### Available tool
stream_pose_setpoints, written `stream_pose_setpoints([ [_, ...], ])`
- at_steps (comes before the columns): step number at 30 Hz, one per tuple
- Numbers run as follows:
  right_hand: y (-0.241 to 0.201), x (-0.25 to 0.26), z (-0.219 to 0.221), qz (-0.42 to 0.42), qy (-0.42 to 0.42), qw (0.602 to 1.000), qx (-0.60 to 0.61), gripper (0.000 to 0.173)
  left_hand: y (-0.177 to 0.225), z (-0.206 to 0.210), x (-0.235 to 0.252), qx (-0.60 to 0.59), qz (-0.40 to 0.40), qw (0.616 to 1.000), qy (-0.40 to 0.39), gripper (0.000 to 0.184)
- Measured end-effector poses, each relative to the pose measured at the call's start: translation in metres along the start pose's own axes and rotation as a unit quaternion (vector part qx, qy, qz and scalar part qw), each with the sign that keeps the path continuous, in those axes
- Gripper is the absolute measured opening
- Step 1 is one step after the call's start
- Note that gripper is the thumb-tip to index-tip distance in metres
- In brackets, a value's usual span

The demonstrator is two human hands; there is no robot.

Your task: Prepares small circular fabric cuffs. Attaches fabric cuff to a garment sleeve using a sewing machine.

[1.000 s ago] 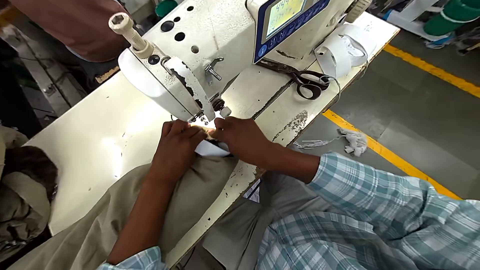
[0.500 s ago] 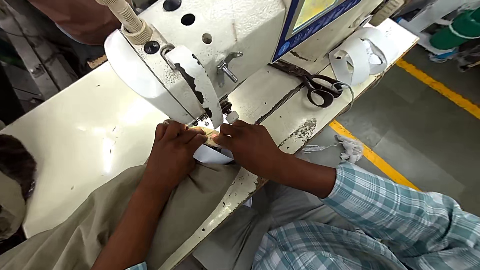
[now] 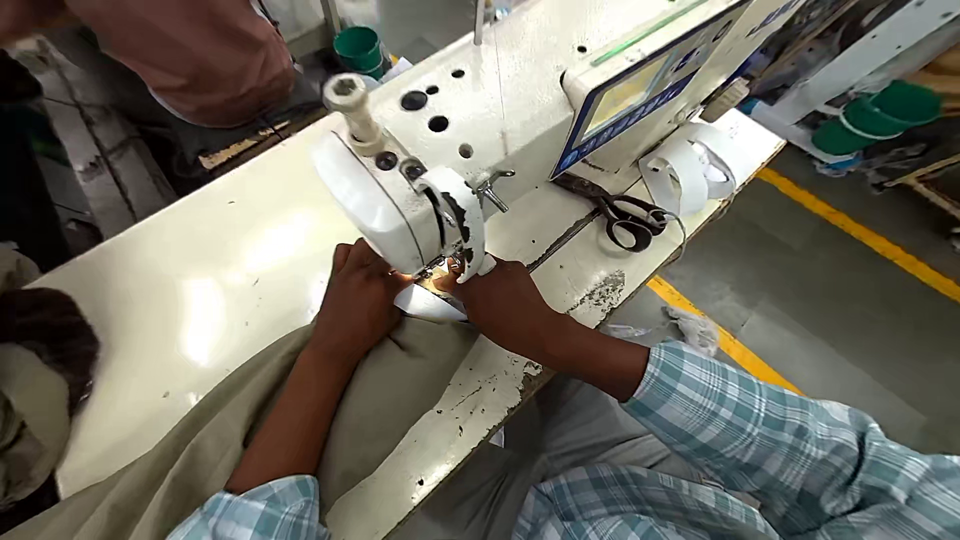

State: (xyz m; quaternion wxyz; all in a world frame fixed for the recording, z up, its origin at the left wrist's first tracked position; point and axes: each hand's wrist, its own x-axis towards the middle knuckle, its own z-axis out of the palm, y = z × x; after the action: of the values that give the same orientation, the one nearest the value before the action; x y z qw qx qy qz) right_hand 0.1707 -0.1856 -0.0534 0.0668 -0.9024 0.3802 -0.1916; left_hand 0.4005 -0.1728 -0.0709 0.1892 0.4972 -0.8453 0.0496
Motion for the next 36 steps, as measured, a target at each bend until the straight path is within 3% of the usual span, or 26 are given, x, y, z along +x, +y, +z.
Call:
stream_pose_setpoints([
  [5,0.001,0.000,-0.005,-0.002,-0.033,0.999,0.018,0.013,0.007,-0.007,0.008,-0.021,-0.033,0.998,-0.040,0.016],
  [8,0.010,0.004,0.002,-0.035,-0.069,0.997,0.000,0.021,0.026,-0.039,0.007,-0.063,-0.157,0.977,-0.129,0.041],
  [10,0.019,0.010,0.006,-0.047,-0.093,0.994,-0.016,0.023,0.061,-0.062,-0.012,-0.088,-0.262,0.958,-0.074,0.061],
  [13,0.028,0.018,0.008,-0.029,-0.120,0.992,-0.026,0.040,0.102,-0.059,-0.010,-0.064,-0.374,0.925,-0.001,0.059],
  [16,0.032,0.024,0.008,-0.035,-0.145,0.988,-0.035,0.044,0.114,-0.026,-0.012,0.010,-0.299,0.954,0.028,0.024],
  [17,0.033,0.024,0.006,-0.038,-0.160,0.986,-0.034,0.042,0.113,-0.018,-0.015,0.007,-0.264,0.964,0.014,0.020],
  [21,0.044,0.033,0.006,-0.062,-0.194,0.979,-0.003,0.031,0.090,-0.015,-0.020,-0.029,-0.246,0.967,-0.063,0.033],
  [25,0.055,0.042,0.010,-0.062,-0.196,0.976,0.069,0.016,0.082,-0.013,-0.017,0.006,-0.225,0.972,-0.071,0.036],
  [28,0.057,0.040,0.015,-0.080,-0.190,0.975,0.085,0.013,0.110,-0.013,-0.018,-0.009,-0.104,0.993,-0.053,0.029],
  [30,0.053,0.042,0.013,-0.086,-0.196,0.974,0.072,0.014,0.120,-0.018,-0.020,-0.063,-0.067,0.994,-0.064,0.038],
  [34,0.054,0.045,0.017,-0.080,-0.198,0.976,0.033,0.018,0.100,-0.020,-0.024,-0.124,-0.180,0.975,-0.042,0.037],
  [36,0.041,0.039,0.006,-0.061,-0.219,0.974,0.011,0.023,0.095,-0.037,-0.021,-0.112,-0.258,0.959,-0.015,0.024],
])
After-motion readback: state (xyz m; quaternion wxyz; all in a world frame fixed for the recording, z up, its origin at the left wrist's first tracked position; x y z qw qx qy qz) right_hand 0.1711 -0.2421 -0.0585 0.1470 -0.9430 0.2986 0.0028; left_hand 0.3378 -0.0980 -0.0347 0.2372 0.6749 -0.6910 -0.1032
